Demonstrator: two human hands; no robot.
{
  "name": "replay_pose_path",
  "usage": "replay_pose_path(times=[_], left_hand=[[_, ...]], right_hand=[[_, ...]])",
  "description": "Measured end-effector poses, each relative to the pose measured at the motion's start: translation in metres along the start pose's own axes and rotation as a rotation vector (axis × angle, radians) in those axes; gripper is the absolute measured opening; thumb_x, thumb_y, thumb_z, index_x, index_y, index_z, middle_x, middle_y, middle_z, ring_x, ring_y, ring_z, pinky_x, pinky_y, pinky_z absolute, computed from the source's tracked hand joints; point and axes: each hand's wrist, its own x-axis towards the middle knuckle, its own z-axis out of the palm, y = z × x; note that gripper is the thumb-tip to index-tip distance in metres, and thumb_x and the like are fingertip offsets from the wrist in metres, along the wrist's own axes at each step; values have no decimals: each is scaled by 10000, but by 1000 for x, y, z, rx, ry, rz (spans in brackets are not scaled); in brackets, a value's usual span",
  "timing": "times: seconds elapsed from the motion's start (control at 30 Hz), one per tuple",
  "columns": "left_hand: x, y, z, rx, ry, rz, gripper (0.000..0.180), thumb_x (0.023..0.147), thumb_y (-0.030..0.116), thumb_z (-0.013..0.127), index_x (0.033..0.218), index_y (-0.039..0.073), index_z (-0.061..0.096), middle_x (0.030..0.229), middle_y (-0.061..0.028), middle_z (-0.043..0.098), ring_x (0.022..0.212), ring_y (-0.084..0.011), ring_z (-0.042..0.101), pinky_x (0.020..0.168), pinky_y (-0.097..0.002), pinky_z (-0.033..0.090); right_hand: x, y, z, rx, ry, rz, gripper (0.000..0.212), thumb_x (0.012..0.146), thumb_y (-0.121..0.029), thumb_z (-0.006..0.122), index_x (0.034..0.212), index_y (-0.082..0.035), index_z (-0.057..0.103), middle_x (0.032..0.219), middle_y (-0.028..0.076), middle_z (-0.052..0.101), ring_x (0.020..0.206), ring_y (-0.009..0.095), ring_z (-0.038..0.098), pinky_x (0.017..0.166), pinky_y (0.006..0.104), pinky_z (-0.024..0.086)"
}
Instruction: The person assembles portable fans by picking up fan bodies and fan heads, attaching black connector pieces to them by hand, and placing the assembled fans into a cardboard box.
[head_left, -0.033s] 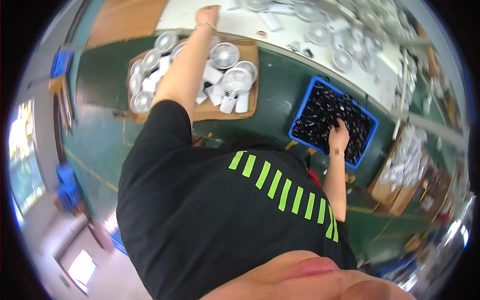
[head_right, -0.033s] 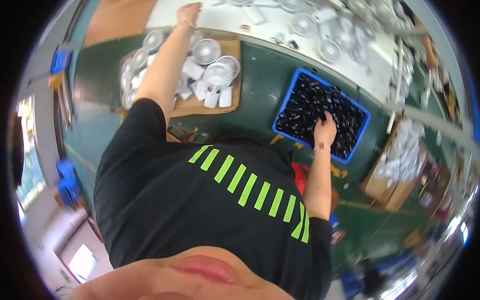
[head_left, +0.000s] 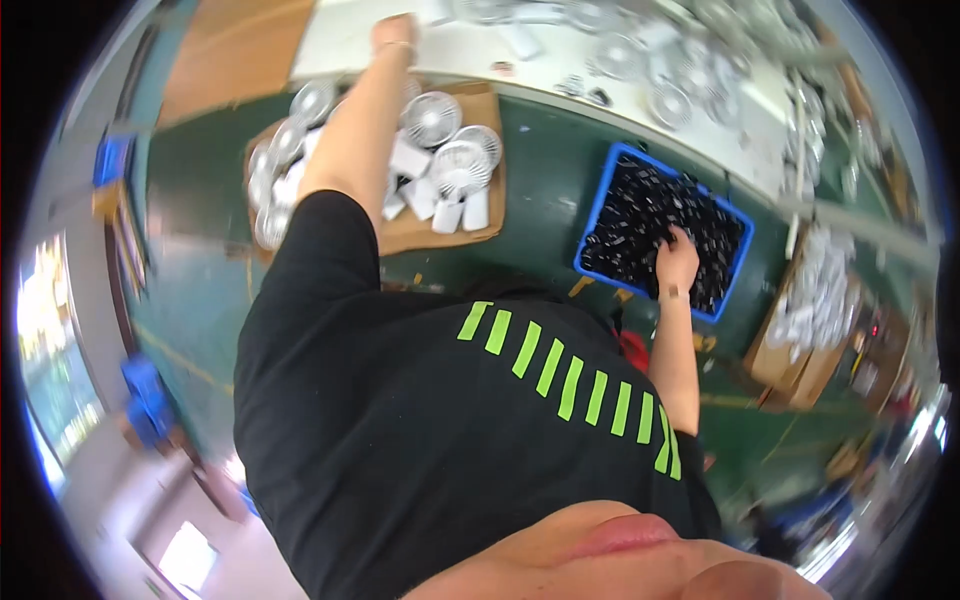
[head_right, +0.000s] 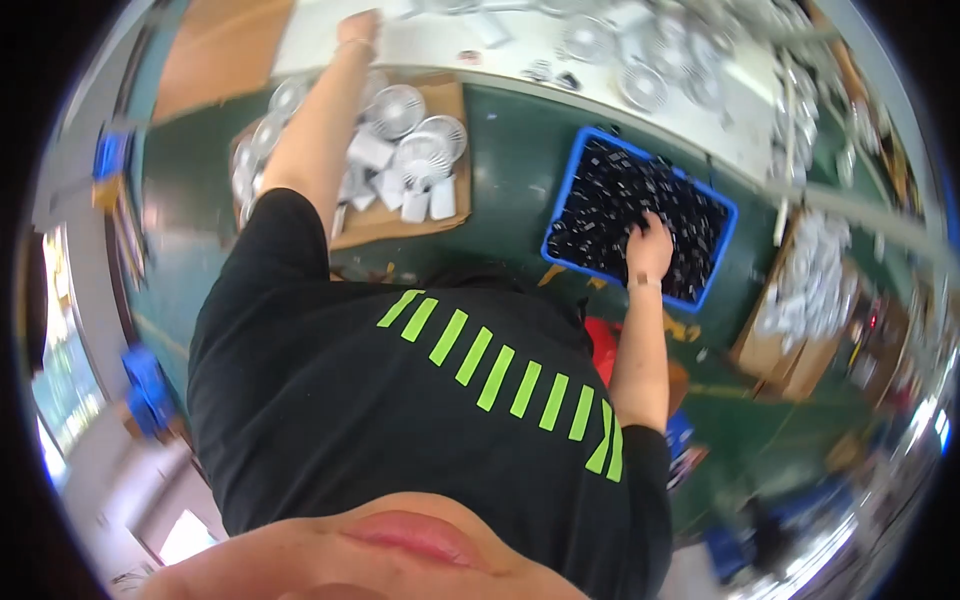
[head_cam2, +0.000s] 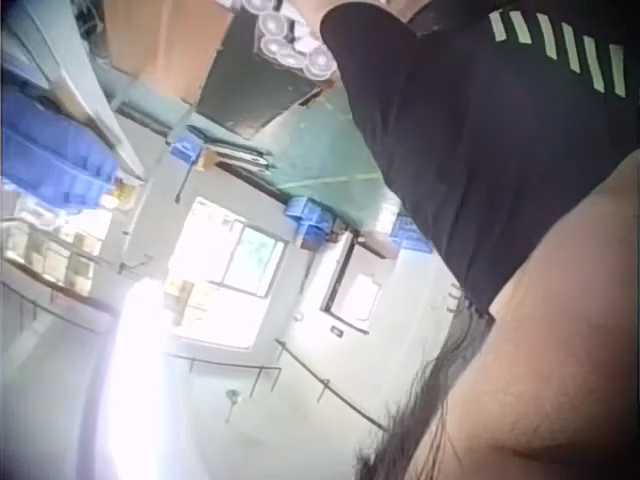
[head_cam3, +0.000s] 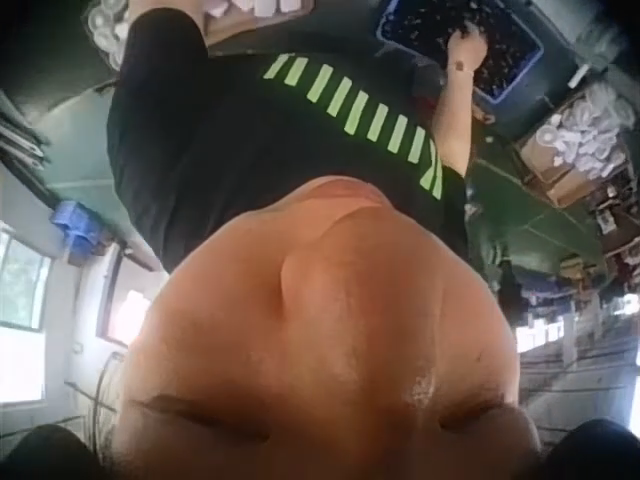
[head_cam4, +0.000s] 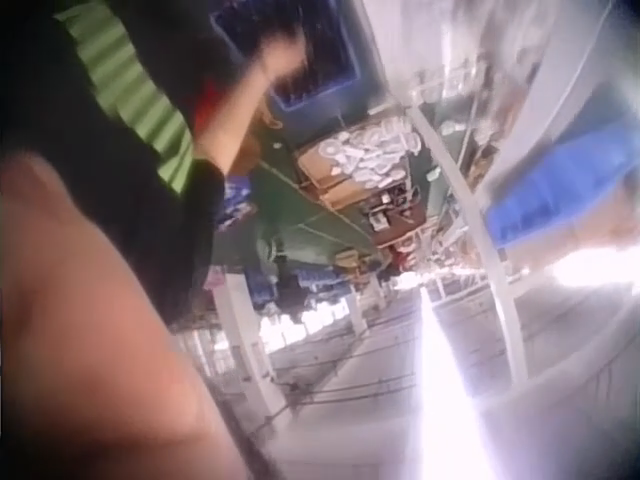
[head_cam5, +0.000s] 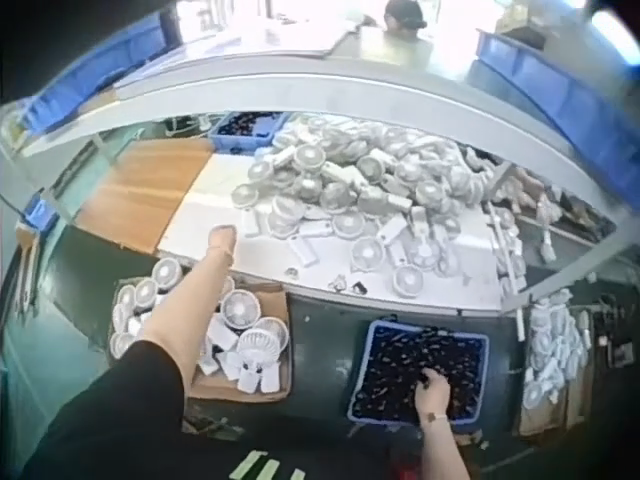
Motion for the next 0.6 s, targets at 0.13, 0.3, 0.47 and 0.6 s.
replay_pose_path(times=[0.13,0.3,0.47,0.6], left_hand=[[102,28,42,-476,-130,-151,621,880,510,512,1203,-14,594,1161,-208,642,1097,-278,625,909,-400,487],[169,87,65,-312,-233,-135,683,781,481,599,1224,-38,592,1281,-179,581,1170,-260,563,953,-364,446],[125,71,33,-1169,-558,-362,319,743,94,668,1019,-63,644,988,-159,648,895,-272,630,781,-358,503],[-25,139,-35,-1524,-316,-82,364,770,-26,686,1107,21,558,977,-114,649,906,-250,642,757,-361,534]], right_hand=[[35,1,-18,168,254,51,118,780,-102,661,888,-79,704,867,148,586,844,342,597,748,397,494],[51,66,-15,525,487,330,204,800,-74,669,998,-36,638,799,103,662,698,230,629,680,335,500],[58,67,-51,1082,198,598,279,865,-32,611,1142,-36,580,842,52,636,736,147,632,662,270,516],[52,73,-64,1523,153,653,294,916,-92,585,1186,13,535,987,108,609,856,231,670,815,325,548]])
